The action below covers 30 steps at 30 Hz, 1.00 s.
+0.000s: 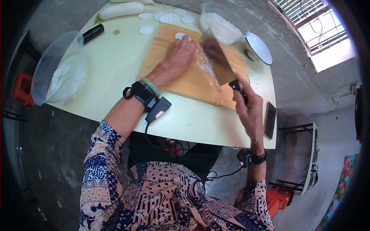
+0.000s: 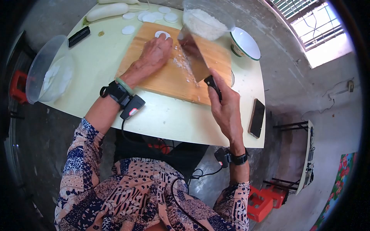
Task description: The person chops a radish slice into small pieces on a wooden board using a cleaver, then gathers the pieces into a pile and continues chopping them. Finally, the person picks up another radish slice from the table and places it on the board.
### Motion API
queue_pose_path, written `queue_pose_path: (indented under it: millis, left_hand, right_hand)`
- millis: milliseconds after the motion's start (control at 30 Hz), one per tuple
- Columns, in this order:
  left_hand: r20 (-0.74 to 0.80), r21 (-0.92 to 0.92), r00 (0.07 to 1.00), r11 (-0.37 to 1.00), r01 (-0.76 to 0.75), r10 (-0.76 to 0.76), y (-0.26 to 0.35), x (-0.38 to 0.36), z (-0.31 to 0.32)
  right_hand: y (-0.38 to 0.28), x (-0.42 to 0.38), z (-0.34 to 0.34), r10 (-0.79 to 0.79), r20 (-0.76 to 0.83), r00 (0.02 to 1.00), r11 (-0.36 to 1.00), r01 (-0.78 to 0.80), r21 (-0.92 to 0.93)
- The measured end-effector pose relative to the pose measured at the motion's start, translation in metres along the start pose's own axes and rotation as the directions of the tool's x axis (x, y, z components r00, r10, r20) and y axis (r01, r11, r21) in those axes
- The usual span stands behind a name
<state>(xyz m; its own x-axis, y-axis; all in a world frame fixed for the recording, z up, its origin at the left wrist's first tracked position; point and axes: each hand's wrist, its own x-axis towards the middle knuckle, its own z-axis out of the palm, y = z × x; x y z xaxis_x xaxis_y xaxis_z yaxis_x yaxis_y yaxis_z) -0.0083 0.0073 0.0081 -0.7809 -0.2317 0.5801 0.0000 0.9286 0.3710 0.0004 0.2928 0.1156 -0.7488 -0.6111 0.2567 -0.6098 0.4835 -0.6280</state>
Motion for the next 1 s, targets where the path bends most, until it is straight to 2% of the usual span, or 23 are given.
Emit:
queue_pose_path:
  millis: [67, 167, 267, 400, 633, 700, 767, 833, 1000]
  left_hand:
    - [-0.026, -0.003, 0.999, 1.000, 0.020, -0.020, 0.002, -0.001, 0.000]
    - [-0.027, -0.008, 0.999, 0.999, 0.046, -0.046, -0.002, 0.001, 0.001]
    - [-0.092, -0.032, 0.995, 0.999, 0.035, -0.038, -0.004, -0.002, 0.005]
    - [-0.055, -0.022, 0.994, 0.996, 0.091, -0.092, -0.007, 0.003, 0.003]
    - [-0.117, -0.097, 0.991, 0.994, 0.047, -0.058, -0.012, 0.004, 0.004]
    - [-0.115, -0.105, 0.991, 0.993, 0.051, -0.063, -0.013, 0.006, 0.000]
    - [-0.130, -0.118, 0.981, 0.985, 0.128, -0.143, -0.008, 0.011, -0.003]
    - [-0.123, -0.134, 0.980, 0.981, 0.138, -0.154, -0.006, 0.012, -0.006]
    - [-0.050, -0.106, 0.982, 0.978, 0.177, -0.183, -0.008, 0.011, -0.008]
  right_hand:
    - [-0.001, 0.001, 0.000, 0.010, 0.096, 0.995, 0.998, -0.005, -0.057]
    - [-0.004, -0.001, -0.001, -0.052, 0.041, 0.998, 0.998, 0.053, -0.031]
    - [-0.004, -0.001, 0.002, -0.056, 0.087, 0.995, 0.998, 0.059, -0.034]
    - [-0.004, -0.001, 0.001, -0.018, 0.065, 0.998, 1.000, 0.019, -0.013]
    - [-0.002, -0.002, 0.003, 0.035, 0.091, 0.995, 0.999, -0.036, 0.008]
    - [-0.010, -0.009, 0.002, 0.186, 0.098, 0.978, 0.958, -0.203, 0.203]
    - [-0.017, -0.016, 0.004, 0.232, 0.168, 0.958, 0.904, -0.276, 0.327]
    - [-0.017, -0.019, 0.010, 0.229, 0.237, 0.944, 0.900, -0.298, 0.319]
    - [0.004, -0.022, 0.009, 0.297, 0.157, 0.942, 0.850, -0.335, 0.407]
